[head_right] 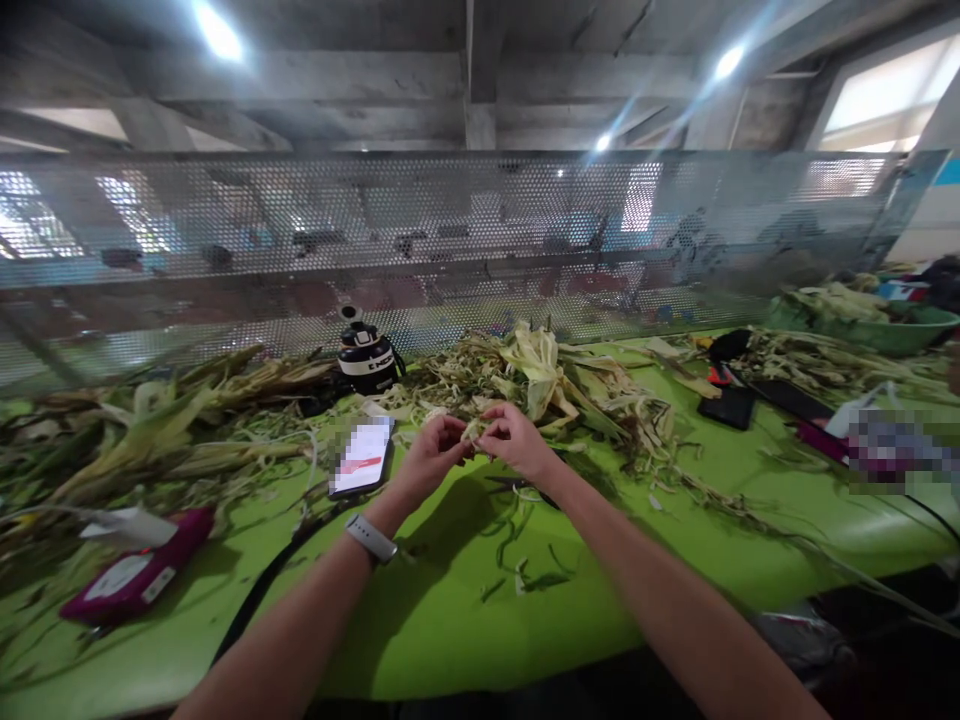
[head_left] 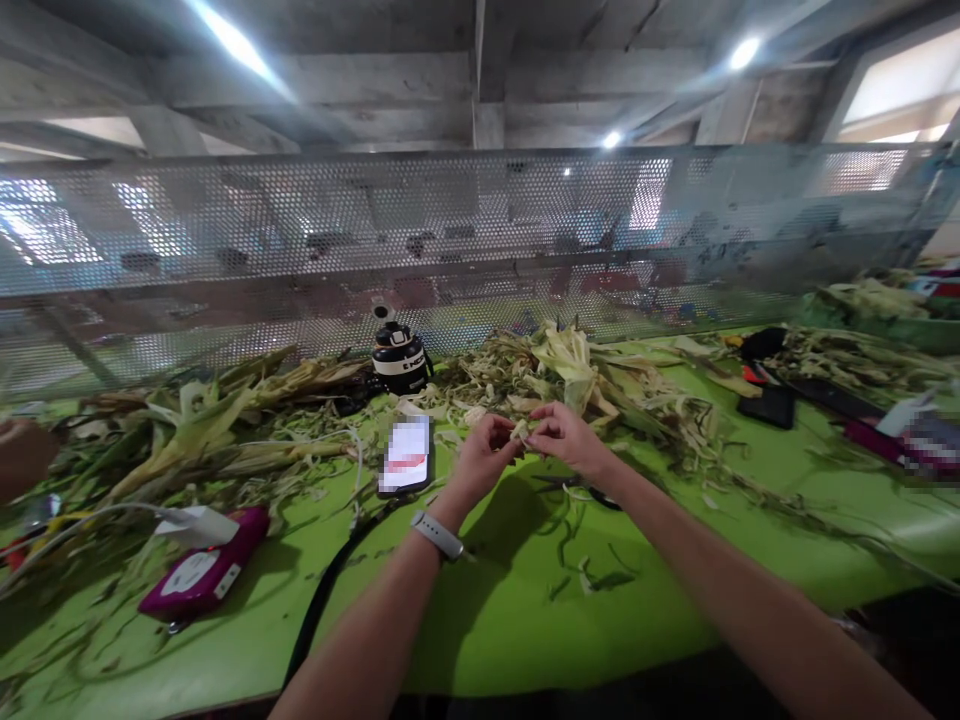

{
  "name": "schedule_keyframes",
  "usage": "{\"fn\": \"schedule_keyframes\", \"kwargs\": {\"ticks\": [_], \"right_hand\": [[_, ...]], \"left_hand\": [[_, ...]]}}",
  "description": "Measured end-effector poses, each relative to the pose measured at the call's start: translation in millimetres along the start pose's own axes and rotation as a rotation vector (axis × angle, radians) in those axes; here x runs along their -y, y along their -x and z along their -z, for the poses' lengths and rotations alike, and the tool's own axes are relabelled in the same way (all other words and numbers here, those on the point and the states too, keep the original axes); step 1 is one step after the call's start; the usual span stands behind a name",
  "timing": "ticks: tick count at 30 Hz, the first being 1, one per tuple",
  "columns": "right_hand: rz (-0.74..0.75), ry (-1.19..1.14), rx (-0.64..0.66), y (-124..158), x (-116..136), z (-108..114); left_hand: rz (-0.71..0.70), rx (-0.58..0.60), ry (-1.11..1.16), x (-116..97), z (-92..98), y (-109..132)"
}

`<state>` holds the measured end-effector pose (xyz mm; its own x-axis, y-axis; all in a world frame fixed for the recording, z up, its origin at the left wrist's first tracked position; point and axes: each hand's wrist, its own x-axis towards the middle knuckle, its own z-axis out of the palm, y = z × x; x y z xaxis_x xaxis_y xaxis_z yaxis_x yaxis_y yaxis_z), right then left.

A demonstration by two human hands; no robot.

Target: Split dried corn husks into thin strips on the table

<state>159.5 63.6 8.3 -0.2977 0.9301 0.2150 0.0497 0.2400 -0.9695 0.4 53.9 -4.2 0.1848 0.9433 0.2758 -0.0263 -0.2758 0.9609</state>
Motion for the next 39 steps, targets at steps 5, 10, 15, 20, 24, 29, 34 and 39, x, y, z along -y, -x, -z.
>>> {"fn": "schedule_keyframes", "kwargs": {"ticks": [5, 10, 15, 20, 24, 29, 34, 39], "right_hand": [[-0.025, -0.039, -0.050, -1.2, 0.2, -2.2], [0.071, 0.069, -0.098, 3.1, -0.4, -7.6], [0.203, 0.270, -0.104, 7.0, -3.2, -9.2], [0.210, 0.321, -0.113, 7.4, -3.5, -8.3], [0.265, 0.404, -0.136, 8.2, -2.7, -8.7], [0.299, 0.474, -0.158, 10.0, -1.5, -10.4], [0.305, 0.508, -0.171, 9.9, -2.8, -11.5], [0.303, 0.523, -0.165, 9.7, -4.1, -11.5]], "left_hand": [[-0.025, 0.000, -0.067, 0.8, -1.0, 0.1], [-0.004, -0.013, -0.060, 3.9, -1.2, -0.3], [-0.012, -0.007, -0.074, 8.3, -0.9, -0.4], [-0.069, 0.000, -0.184, 9.4, -0.7, -0.1], [-0.094, -0.011, -0.249, 8.1, -1.2, 0.9], [-0.095, -0.027, -0.259, 6.7, -2.8, 2.8], [-0.030, -0.027, -0.183, 5.8, -6.3, 4.8], [-0.026, -0.056, -0.202, 2.1, -9.5, 6.8]]}}
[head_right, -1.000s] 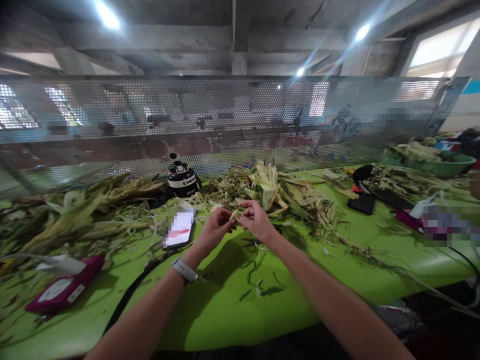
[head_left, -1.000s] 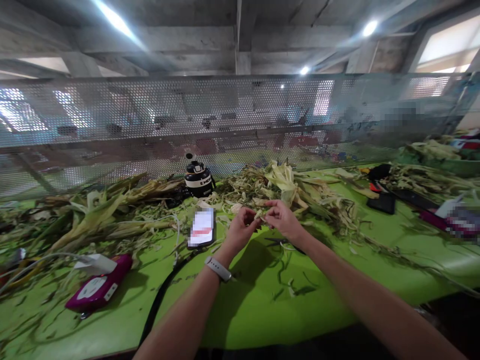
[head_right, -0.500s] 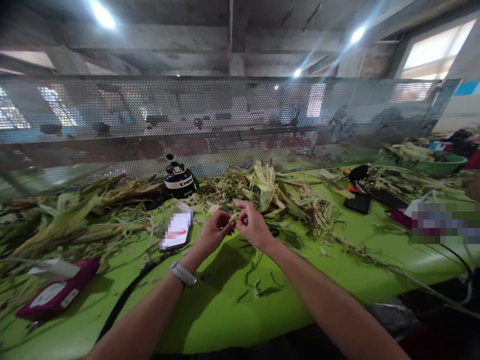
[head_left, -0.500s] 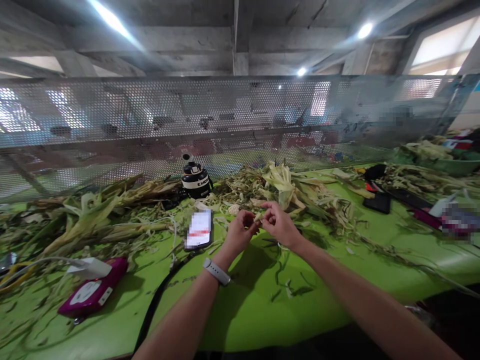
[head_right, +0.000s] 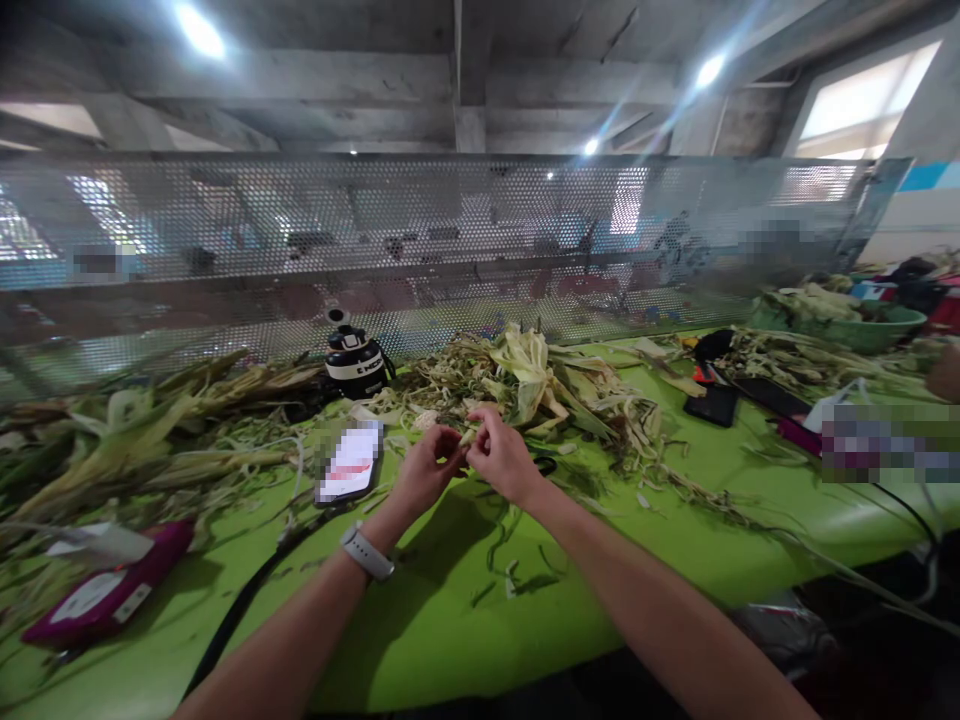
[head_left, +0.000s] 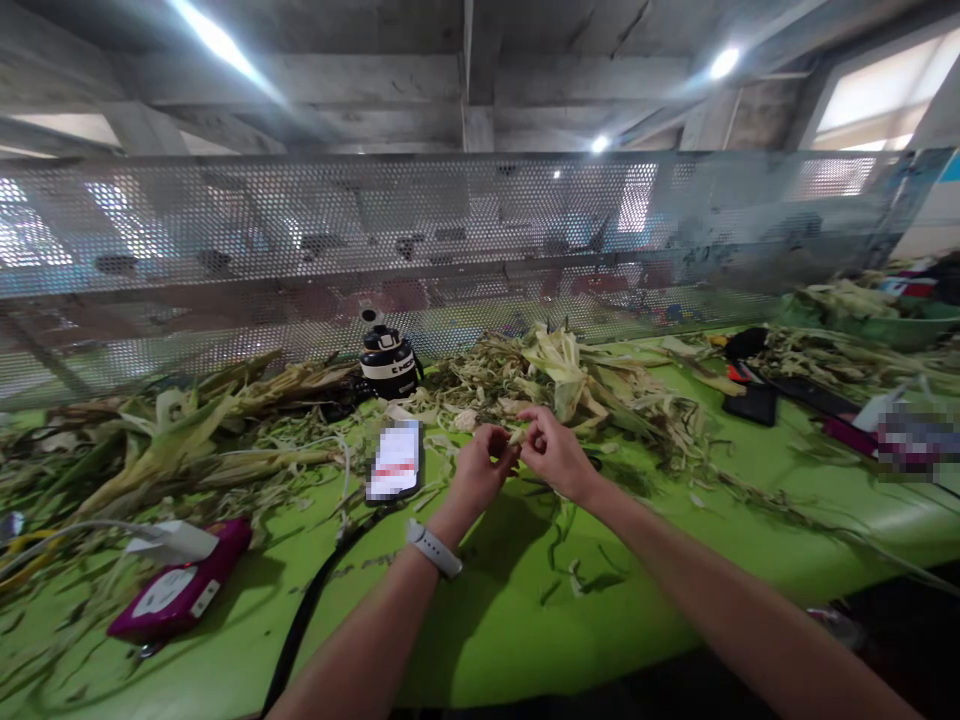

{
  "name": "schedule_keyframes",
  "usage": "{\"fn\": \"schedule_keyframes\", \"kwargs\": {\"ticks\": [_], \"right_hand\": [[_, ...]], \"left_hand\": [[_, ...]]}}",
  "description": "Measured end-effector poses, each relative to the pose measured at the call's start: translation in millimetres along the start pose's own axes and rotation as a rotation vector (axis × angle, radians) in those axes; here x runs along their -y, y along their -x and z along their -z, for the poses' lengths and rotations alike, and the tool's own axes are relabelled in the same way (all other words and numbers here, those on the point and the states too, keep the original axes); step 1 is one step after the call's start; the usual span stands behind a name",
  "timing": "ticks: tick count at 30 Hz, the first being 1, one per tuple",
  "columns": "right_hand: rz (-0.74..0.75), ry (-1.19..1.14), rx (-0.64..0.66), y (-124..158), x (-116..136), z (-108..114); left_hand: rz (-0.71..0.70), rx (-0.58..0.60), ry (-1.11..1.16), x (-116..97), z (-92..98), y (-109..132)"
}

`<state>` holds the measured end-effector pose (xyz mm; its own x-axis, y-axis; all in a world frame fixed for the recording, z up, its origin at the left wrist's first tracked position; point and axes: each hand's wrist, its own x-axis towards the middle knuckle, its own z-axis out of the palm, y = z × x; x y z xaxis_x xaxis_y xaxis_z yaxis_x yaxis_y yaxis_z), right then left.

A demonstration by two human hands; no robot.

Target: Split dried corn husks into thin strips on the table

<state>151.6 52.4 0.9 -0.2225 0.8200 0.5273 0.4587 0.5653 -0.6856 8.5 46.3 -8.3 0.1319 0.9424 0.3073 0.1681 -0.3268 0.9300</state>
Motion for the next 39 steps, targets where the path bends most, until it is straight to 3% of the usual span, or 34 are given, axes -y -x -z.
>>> {"fn": "schedule_keyframes", "kwargs": {"ticks": [10, 15, 23, 28, 34, 39], "right_hand": [[-0.025, 0.007, -0.004, 0.6, 3.5, 1.1], [-0.043, -0.036, -0.004, 0.1, 3.2, 1.6], [-0.139, -0.290, 0.118, -5.5, -3.2, 7.2], [-0.113, -0.190, 0.058, -6.0, -1.8, 8.8], [-0.156, -0.182, 0.074, -6.4, 0.1, 10.7], [-0.112, -0.082, -0.013, -5.1, 3.1, 10.9]], "left_hand": [[0.100, 0.037, 0.135, -1.8, -2.6, 1.7], [0.053, 0.010, 0.126, -3.9, -1.6, 2.4], [0.004, 0.058, 0.061, -2.2, -0.8, 0.5], [-0.014, 0.072, 0.098, 2.5, 1.9, -2.0], [-0.058, 0.053, 0.091, 3.5, 1.5, -2.0], [-0.040, 0.091, 0.134, 3.2, 4.1, -2.5]]}}
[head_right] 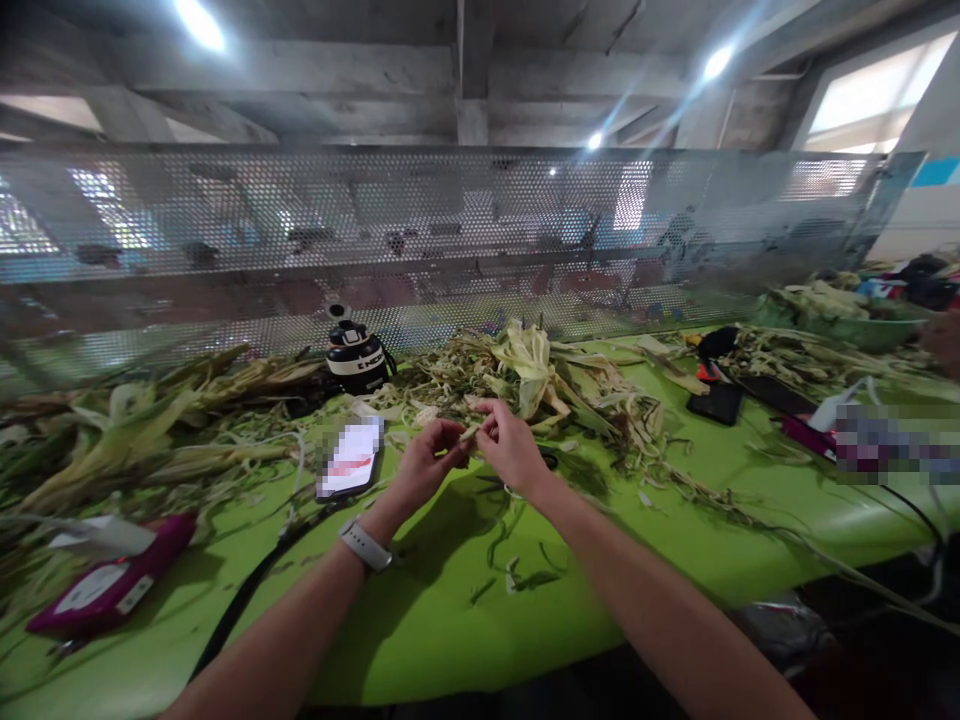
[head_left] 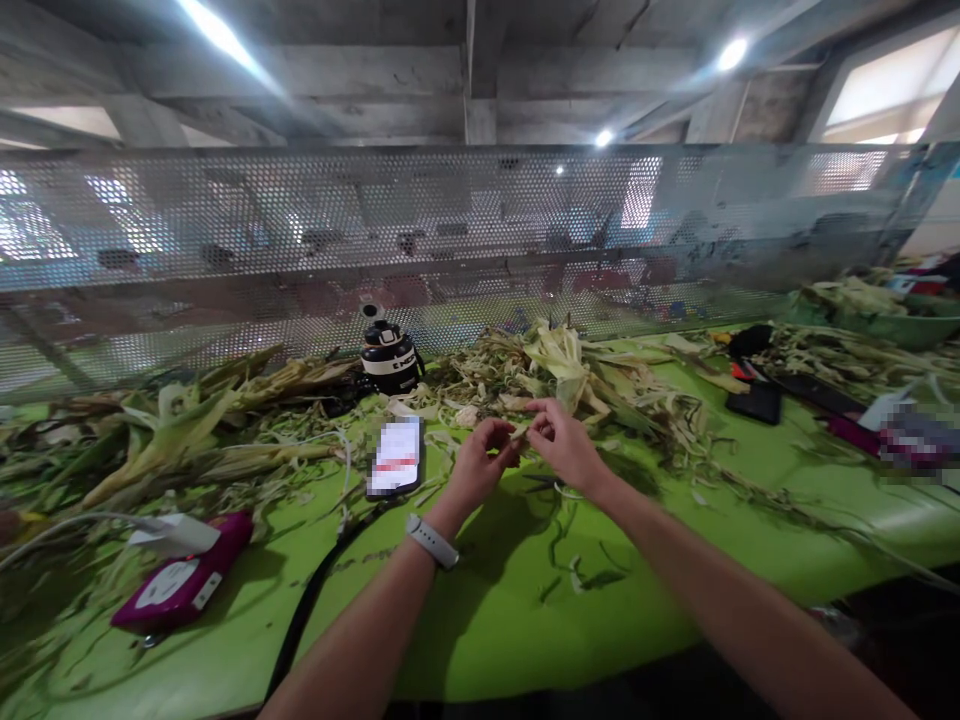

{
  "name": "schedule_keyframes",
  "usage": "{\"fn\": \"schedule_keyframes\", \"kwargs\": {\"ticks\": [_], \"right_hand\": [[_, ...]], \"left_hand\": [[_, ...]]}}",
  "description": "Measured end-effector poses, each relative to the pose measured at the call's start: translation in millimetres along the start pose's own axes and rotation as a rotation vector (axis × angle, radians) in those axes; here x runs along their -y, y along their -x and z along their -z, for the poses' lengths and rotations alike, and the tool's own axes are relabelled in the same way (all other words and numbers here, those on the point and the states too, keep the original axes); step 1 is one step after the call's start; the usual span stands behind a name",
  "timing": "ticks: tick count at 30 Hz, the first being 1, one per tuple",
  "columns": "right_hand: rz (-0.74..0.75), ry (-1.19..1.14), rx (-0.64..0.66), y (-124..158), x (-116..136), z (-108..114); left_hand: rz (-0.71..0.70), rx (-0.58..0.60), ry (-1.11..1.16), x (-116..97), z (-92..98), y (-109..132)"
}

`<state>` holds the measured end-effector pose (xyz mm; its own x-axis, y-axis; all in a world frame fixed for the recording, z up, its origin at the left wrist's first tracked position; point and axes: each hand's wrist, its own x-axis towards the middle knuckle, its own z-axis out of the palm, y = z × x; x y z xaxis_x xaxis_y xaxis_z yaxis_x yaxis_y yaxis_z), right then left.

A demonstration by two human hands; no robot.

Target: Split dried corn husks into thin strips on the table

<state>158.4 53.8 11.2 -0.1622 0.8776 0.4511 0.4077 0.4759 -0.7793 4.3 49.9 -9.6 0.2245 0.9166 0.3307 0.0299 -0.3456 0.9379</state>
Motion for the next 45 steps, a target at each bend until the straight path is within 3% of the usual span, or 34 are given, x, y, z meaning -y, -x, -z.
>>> {"fn": "schedule_keyframes", "kwargs": {"ticks": [6, 12, 24, 31, 36, 40, 43, 45], "right_hand": [[-0.019, -0.108, 0.092, -2.0, -0.8, 0.8], [0.014, -0.068, 0.001, -1.8, 2.1, 2.2], [-0.081, -0.092, -0.004, -5.2, -2.1, 5.5], [-0.239, -0.163, 0.182, -13.7, -1.0, 18.8], [-0.337, -0.166, 0.202, -15.7, -0.4, 19.8], [-0.255, -0.096, 0.204, -15.1, -3.1, 17.9], [-0.207, -0.109, 0.189, -14.3, -3.5, 17.5], [-0.174, -0.143, 0.208, -13.5, -2.5, 17.2]], "left_hand": [[0.072, -0.098, 0.140, -0.4, 3.4, -1.8], [0.085, -0.112, 0.119, -0.8, 2.9, -1.9], [-0.115, -0.021, -0.178, -2.1, 5.7, -2.8], [-0.323, 0.038, -0.459, -3.8, 7.2, 0.0], [-0.410, 0.091, -0.595, -8.8, 7.2, 2.8], [-0.340, 0.123, -0.531, -9.4, 5.4, 2.1], [-0.162, 0.114, -0.383, -9.7, 4.3, 1.5], [-0.033, 0.177, -0.277, -11.2, 4.0, 1.9]]}}
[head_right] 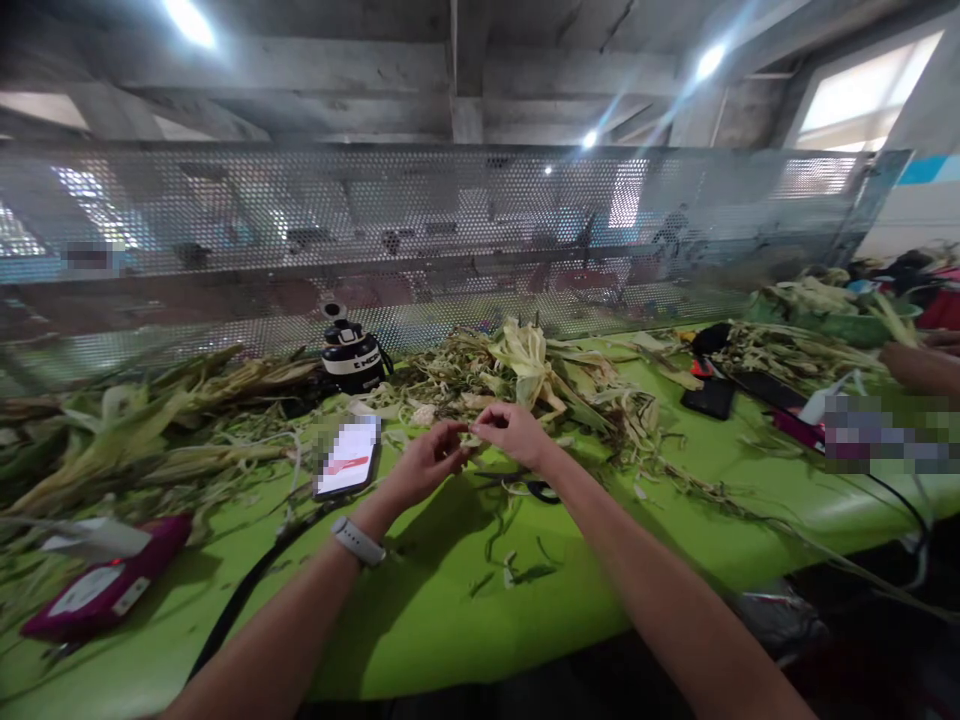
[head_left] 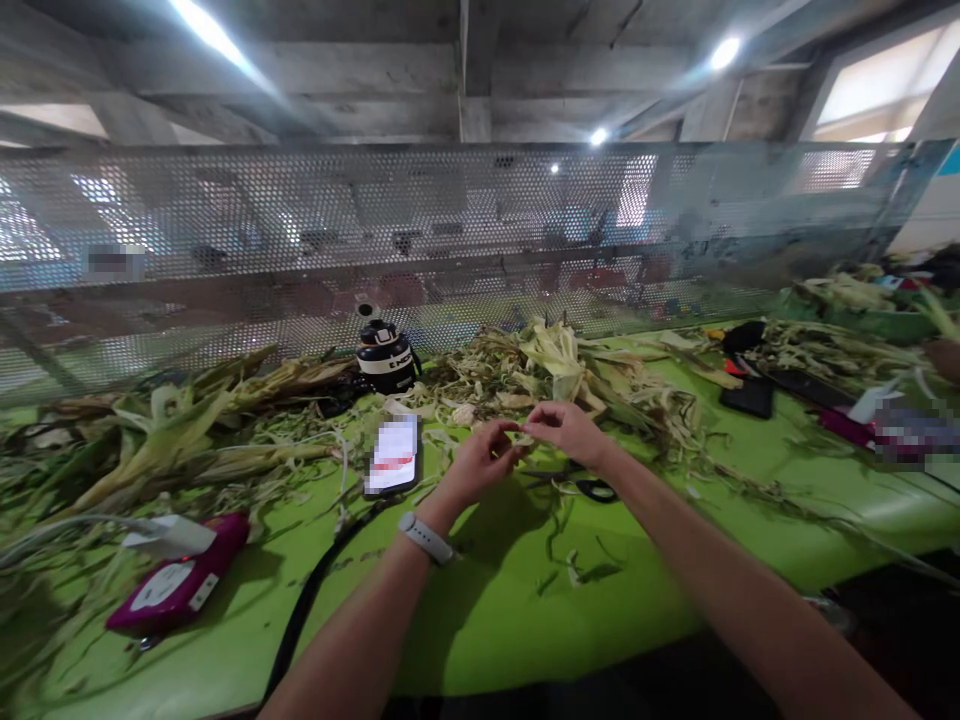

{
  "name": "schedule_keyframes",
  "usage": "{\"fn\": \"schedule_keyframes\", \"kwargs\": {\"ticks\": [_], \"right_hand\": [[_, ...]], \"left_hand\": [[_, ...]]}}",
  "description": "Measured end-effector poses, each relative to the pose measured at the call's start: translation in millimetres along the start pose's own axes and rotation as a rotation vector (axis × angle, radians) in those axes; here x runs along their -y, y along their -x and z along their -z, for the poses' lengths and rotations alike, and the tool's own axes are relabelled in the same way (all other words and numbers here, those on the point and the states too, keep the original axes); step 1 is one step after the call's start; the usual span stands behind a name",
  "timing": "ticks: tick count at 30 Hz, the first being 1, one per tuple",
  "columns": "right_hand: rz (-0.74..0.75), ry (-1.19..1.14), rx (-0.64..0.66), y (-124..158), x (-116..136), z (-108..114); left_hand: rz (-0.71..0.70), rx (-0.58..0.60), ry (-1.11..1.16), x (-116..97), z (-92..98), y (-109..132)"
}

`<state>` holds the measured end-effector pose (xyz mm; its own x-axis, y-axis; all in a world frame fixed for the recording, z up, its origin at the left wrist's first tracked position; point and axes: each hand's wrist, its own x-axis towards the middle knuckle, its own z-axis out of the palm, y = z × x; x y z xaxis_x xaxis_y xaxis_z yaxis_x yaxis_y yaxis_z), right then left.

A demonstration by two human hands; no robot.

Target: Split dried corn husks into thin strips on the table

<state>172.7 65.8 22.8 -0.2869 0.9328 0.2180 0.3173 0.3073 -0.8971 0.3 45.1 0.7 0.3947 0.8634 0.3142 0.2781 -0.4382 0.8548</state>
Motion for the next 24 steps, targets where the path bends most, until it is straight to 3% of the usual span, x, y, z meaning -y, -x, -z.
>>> {"fn": "schedule_keyframes", "kwargs": {"ticks": [5, 10, 17, 21, 24], "right_hand": [[0.022, -0.049, 0.089, 2.2, 2.0, -3.6], [0.122, 0.067, 0.035, 3.8, 0.7, -9.0], [0.454, 0.211, -0.150, 7.2, 5.4, -8.7], [0.448, 0.177, -0.094, 7.6, 6.0, -8.7], [0.408, 0.174, -0.055, 8.6, 4.4, -12.3]], "left_hand": [[0.175, 0.241, 0.213, -7.4, 1.1, 3.5], [0.170, 0.351, 0.321, -15.0, 3.9, 7.1], [0.266, 0.265, 0.654, -19.4, 0.3, 8.1], [0.250, 0.212, 0.656, -13.9, -5.6, 7.0], [0.256, 0.269, 0.523, -10.8, -6.3, 8.1]]}}
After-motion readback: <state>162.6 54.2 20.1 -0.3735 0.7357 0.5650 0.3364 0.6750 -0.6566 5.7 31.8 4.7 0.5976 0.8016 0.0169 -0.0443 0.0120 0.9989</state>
